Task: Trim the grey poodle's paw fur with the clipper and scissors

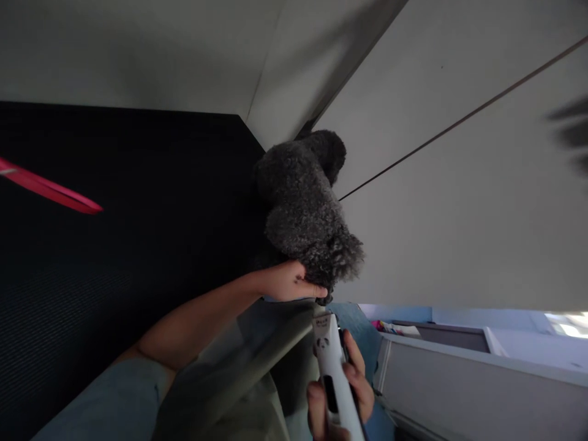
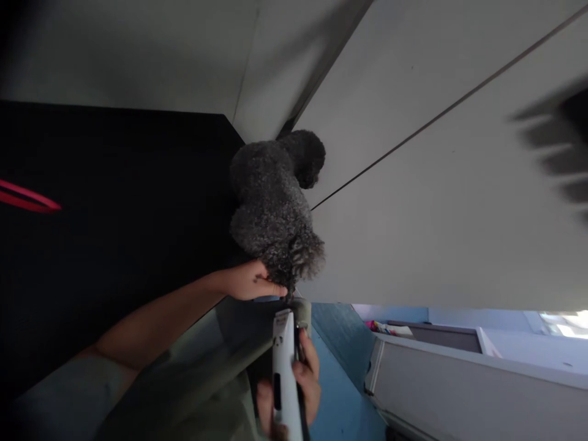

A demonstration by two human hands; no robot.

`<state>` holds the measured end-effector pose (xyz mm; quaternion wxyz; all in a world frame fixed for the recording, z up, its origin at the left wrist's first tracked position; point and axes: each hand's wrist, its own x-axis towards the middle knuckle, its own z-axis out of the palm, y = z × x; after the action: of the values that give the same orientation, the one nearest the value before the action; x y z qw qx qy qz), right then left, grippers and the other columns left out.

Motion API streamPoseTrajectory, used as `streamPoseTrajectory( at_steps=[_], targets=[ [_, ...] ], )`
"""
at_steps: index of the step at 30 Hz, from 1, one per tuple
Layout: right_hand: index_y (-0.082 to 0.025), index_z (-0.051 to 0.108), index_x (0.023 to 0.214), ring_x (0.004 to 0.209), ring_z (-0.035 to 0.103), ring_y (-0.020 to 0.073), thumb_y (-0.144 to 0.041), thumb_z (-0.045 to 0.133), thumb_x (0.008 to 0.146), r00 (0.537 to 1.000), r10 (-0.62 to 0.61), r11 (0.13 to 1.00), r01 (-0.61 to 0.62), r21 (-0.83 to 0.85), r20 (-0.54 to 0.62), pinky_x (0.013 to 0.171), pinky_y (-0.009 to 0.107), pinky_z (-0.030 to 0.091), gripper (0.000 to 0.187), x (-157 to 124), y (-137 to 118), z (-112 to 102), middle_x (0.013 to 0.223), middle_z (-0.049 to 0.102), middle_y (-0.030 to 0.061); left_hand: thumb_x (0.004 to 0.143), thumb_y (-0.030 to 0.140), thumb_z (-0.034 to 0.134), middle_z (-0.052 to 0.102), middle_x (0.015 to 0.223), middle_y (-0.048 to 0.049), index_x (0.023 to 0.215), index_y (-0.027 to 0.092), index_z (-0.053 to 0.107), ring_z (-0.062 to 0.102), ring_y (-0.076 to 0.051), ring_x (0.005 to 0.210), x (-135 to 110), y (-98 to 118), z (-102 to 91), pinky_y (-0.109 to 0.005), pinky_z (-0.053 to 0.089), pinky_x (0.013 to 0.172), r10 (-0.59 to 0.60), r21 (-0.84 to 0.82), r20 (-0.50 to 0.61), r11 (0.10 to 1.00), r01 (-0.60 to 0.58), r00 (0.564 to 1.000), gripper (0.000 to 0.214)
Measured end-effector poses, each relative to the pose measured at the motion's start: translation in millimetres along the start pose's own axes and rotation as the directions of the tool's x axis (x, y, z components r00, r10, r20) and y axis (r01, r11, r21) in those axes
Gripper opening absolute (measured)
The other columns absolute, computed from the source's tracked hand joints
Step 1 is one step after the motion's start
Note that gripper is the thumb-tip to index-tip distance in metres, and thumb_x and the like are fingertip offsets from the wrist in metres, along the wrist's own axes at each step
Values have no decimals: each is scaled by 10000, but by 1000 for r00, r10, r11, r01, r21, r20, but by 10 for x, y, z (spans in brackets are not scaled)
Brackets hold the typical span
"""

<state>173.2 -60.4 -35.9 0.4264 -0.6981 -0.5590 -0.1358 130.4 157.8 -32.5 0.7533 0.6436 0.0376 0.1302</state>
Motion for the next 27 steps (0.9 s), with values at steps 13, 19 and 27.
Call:
streamPoseTrajectory(
  at_steps=[13,19,27],
  targets=[
    [-286,466,1269,1257,459,320,-68,665,680,987,-96,985,76,-155,-129,829,501,536,658,-211,44,198,1447,390,37,658,614,621,277,473,61,450,194,295,257,-67,449,-44,-46,171,-256,147,444,-117,23,-99,993,119,988,570],
    [-320,466,1253,1259,444,369,-98,689,689,991,-40,991,22,-136,-128,840,580,513,646,-194,85,166,1455,366,60,645,602,638,262,464,59,434,198,287,244,-67,436,-45,-66,196,-261,129,430,-144,71,-141,985,155,979,575],
    [-318,541,1171,1150,564,278,-150,639,757,971,-112,977,146,-153,212,837,454,554,457,291,206,-245,1365,493,39,676,589,612,260,482,62,448,193,287,234,-69,467,-30,-9,143,-253,169,458,-67,63,-111,995,74,992,560]
  ],
)
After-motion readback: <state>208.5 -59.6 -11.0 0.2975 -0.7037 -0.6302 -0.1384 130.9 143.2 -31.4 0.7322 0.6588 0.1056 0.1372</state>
